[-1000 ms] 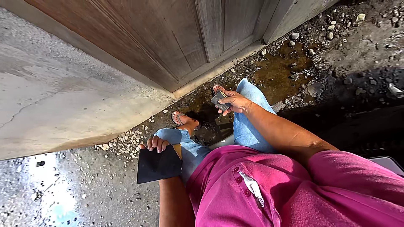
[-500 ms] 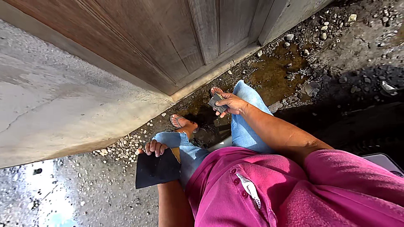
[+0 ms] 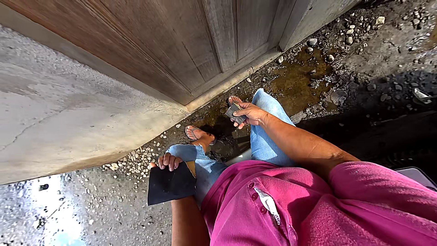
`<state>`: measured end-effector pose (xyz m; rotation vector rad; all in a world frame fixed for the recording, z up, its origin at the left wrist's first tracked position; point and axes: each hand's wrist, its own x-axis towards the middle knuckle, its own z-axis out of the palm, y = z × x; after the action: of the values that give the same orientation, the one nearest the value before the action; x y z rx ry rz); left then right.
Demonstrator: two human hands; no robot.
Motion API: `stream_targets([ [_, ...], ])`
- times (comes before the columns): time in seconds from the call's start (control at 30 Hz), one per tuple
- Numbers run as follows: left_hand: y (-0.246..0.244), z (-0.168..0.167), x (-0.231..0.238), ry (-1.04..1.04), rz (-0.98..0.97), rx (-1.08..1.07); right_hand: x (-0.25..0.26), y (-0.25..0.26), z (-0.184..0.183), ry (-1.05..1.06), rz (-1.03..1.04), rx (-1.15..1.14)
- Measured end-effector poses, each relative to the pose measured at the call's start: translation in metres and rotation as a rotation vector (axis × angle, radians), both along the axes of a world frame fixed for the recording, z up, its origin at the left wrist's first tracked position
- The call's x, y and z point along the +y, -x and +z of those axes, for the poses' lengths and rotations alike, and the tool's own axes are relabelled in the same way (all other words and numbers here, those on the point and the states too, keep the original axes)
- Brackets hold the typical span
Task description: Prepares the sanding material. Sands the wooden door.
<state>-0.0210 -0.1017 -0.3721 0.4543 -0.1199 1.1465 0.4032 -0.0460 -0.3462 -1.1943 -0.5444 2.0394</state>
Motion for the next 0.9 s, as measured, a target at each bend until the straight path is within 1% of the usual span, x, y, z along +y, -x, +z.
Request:
stream_targets([
  [0.1,0.0004,-0.0016,0.0014,-0.017,-0.019,-0.007,0.0001,-0.0001,0.0005,0.005,-0.001,-0.001],
  [0.2,-0.0029,0.0031,-0.001,-0.004,0.018,0.007,0.0004,-0.0001,0.0005,0.005,0.002,-0.003],
  [0.53,-0.0037,0.0039,-0.0023,0.001,0.049,0.015,0.0,-0.0014,0.0009,-0.018,0.008,0.012],
  [0.9,-0.0022,0.0014,-0.0008,0.008,0.027,-0.017,-0.0007,-0.0025,0.0013,-0.013,-0.007,0.037],
])
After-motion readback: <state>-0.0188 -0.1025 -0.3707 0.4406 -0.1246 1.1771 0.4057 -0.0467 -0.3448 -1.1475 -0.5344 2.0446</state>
